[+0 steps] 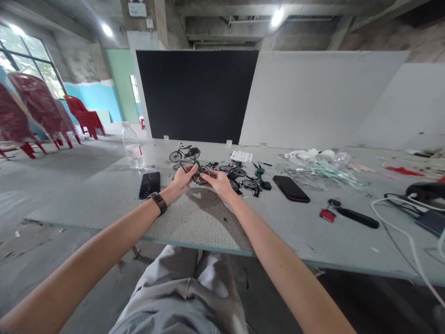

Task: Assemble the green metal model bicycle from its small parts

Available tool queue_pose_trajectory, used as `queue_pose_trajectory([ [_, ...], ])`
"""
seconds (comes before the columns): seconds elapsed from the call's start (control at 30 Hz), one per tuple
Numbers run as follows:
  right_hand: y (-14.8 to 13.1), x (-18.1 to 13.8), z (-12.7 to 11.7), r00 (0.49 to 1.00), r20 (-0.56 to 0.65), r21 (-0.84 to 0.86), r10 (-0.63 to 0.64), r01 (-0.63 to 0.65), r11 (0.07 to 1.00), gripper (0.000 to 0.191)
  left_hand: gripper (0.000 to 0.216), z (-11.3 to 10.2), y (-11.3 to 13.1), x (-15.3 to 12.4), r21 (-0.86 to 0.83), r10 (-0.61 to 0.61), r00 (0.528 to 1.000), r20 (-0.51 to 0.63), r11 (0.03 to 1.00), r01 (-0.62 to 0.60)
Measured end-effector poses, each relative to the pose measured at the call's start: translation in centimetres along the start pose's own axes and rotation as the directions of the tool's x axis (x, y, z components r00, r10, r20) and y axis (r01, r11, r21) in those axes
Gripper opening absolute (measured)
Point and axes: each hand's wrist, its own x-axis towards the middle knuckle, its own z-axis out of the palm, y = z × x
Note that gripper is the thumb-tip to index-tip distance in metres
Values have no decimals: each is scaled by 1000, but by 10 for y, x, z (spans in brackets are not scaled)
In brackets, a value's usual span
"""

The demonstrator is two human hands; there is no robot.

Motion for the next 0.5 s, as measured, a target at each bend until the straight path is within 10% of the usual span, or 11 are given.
queue_pose_trajectory([
  [0.5, -12, -6, 5, 991, -97, 176, 89, -71, 982, 34, 15, 0, -2, 4, 82, 172, 985, -9, 982, -170],
])
